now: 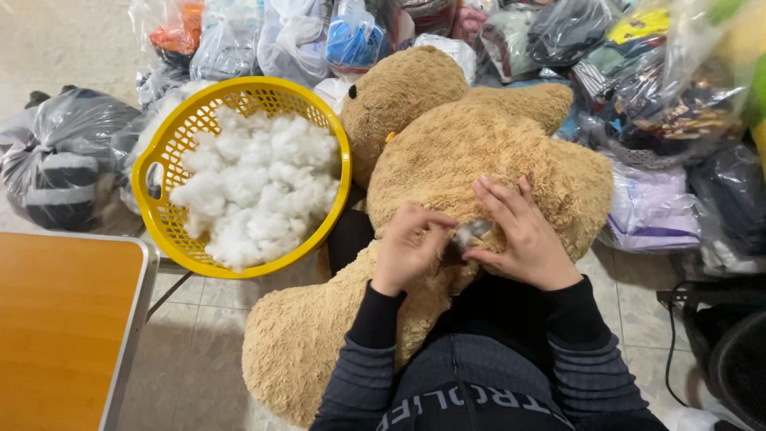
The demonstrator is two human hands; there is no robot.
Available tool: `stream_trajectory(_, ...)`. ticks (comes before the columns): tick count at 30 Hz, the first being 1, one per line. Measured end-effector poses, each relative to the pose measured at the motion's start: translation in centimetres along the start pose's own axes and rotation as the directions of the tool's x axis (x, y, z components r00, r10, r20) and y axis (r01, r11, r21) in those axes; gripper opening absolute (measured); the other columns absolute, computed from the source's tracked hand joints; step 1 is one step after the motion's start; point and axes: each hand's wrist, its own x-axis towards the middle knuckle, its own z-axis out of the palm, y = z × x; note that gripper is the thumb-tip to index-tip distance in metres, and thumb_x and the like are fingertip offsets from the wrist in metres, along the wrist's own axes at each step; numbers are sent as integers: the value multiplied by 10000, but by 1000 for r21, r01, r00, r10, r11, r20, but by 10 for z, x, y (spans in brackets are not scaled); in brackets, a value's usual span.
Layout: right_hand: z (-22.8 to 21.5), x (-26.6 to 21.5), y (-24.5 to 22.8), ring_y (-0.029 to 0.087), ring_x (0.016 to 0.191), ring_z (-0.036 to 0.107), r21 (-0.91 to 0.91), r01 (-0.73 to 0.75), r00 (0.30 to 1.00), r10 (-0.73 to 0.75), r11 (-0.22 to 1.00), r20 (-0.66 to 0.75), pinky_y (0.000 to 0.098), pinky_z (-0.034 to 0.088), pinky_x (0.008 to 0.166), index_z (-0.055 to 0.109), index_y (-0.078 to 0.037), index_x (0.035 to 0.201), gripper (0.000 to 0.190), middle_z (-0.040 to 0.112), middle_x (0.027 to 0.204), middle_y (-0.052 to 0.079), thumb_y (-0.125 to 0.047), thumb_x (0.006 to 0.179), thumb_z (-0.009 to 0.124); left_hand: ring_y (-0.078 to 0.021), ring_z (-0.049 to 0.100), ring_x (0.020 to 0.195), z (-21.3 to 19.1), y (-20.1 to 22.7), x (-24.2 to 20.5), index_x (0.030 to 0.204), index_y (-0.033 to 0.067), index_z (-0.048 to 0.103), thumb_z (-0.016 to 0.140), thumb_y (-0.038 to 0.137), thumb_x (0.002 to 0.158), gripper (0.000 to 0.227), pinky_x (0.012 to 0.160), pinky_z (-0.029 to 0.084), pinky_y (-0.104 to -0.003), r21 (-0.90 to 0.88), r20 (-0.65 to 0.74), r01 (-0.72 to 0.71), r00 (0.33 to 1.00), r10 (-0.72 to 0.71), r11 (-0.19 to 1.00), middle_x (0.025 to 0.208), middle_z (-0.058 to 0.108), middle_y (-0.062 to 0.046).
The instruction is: The person sits on the floor and repeatedly takes handfuls of white stuffing from a yellow basket, then pushes the stuffing into an opening on the teddy bear's back. They continue this process, occasionally adjusting the bear's position, until the basket is nearly empty.
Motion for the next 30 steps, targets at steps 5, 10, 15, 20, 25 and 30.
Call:
stream_trajectory(5, 0, -1, -4, 318, 1410, 480, -14, 2, 1000, -2, 1000, -20, 619, 192, 1259, 397, -116, 1558, 1005, 463, 1527, 126, -363, 704, 866, -224, 605, 913, 22, 12, 2, 1050, 127, 784, 731, 93, 828, 231, 915, 459, -382, 343, 116, -242, 970, 214, 908, 975, 759, 10)
stream_trajectory(10, -4, -3, -4, 378, 1478, 376, -269, -4, 993, -28, 963, -114, 658, -46, 1200, 388, -171, 1556, 1093, 451, 1527, 110, -559, 646, 852, -220, 582, 932, 41, 13, 7, 1104, 126, 754, 780, 223, 880, 245, 909, 435, -387, 531, 111, -255, 966, 232, 808, 1053, 759, 11)
stream_trajectory(15, -15, -4, -1, 443, 1533, 238, -196, -77, 992, 56, 978, -113, 672, -51, 1202, 285, -194, 1597, 1206, 303, 1634, 196, -625, 596, 802, -295, 542, 1035, 47, 3, 11, 1081, 78, 701, 772, 244, 763, 365, 909, 401, -438, 596, 213, -273, 961, 179, 755, 1035, 711, -53)
stream_trajectory(20, -17, -6, 4, 433, 1568, 237, 76, -96, 995, 97, 992, -10, 666, 113, 1256, 191, -206, 1644, 1203, 191, 1700, 227, -528, 679, 833, -379, 490, 1117, 65, -25, 10, 959, 19, 631, 740, 244, 692, 366, 954, 386, -471, 560, 276, -276, 951, 138, 781, 995, 650, -146)
stream_trajectory(25, -7, -7, 9, 458, 1582, 197, 168, -93, 993, 104, 981, -55, 593, 250, 1240, 166, -191, 1659, 1171, 121, 1721, 249, -516, 738, 812, -355, 498, 1110, 87, -36, 17, 867, 46, 636, 729, 209, 722, 237, 969, 384, -475, 550, 323, -228, 945, 47, 804, 952, 647, -128)
stream_trajectory(30, 11, -10, 16, 422, 1565, 305, 117, -171, 943, 197, 978, -268, 553, 213, 1295, 327, -123, 1627, 933, 263, 1695, 228, -490, 862, 716, -363, 493, 1095, 94, -19, 4, 884, 71, 690, 734, 155, 694, 212, 911, 357, -486, 515, 169, -244, 969, 182, 822, 914, 620, -127)
